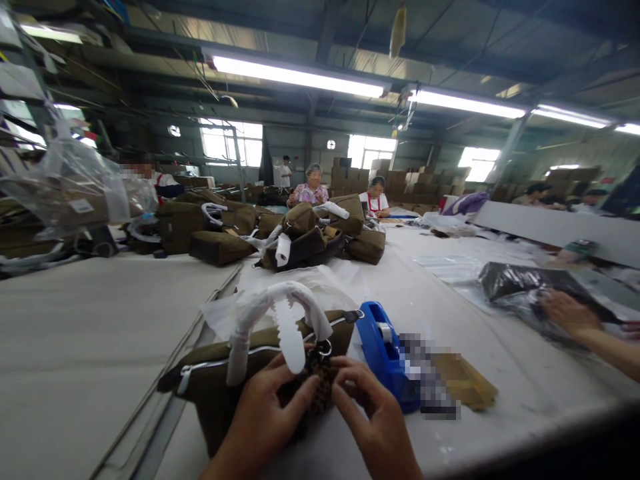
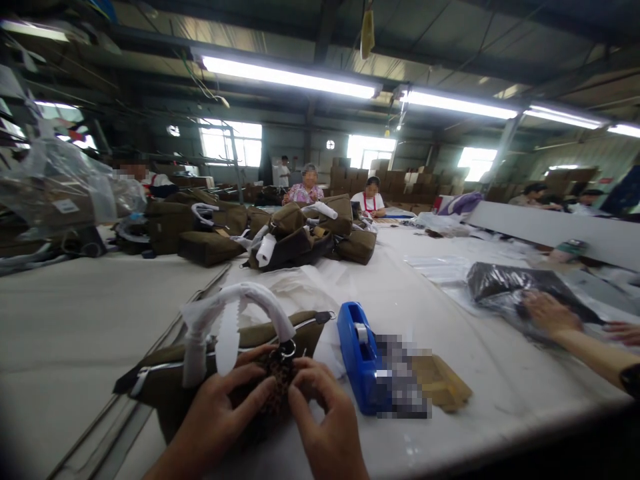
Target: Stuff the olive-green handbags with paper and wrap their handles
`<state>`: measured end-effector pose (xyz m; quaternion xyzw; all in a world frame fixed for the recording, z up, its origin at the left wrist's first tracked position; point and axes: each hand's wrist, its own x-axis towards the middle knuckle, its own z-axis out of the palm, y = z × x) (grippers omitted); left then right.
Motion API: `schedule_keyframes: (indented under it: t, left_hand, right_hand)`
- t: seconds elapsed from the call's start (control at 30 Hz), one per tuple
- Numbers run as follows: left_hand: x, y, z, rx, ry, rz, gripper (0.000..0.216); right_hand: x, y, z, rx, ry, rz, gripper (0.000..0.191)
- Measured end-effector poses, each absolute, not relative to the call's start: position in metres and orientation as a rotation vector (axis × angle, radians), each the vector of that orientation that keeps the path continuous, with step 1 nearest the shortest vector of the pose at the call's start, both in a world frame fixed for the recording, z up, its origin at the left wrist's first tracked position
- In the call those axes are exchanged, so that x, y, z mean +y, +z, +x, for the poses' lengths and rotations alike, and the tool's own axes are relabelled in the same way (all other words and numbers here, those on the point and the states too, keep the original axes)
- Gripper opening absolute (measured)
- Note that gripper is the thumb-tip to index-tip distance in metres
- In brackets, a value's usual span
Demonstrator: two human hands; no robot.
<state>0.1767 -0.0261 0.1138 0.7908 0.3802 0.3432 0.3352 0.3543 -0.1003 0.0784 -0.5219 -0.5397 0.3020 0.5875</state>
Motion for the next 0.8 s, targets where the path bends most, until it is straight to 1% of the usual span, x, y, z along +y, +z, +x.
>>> schedule_keyframes:
  t: [0.1,0.2,0.27,0.33,0.53,0.8]
  left_hand:
    - [-0.026,0.12,0.175,0.982,0.865,2.033,0.03]
    - [-0.027,0.123,0.174,0.99,0.869,2.047,0.03]
    - [-0.027,0.123,0.175,0.995,0.874,2.047,0.03]
    - [-0.027,0.122,0.175,0.999,0.878,2.04,0.031]
    - [-0.024,0.119,0.177,1.011,0.845,2.065,0.032]
    - [-0.026,0.112,0.169,0.94,0.845,2.242,0.027]
  right_hand:
    - [-0.107,0.078,0.364,-1.3,0.503,-1.339,0.015]
    - [-0.111,0.074,0.376,-1.481,0.19,-1.4,0.01]
    - [-0.112,0.071,0.382,-1.568,0.028,-1.405,0.011]
    - [-0.111,0.069,0.385,-1.601,-0.054,-1.425,0.013]
    - [-0.108,0.067,0.383,-1.596,-0.069,-1.501,0.014]
    - [-0.09,0.07,0.37,-1.557,-0.017,-1.432,0.016]
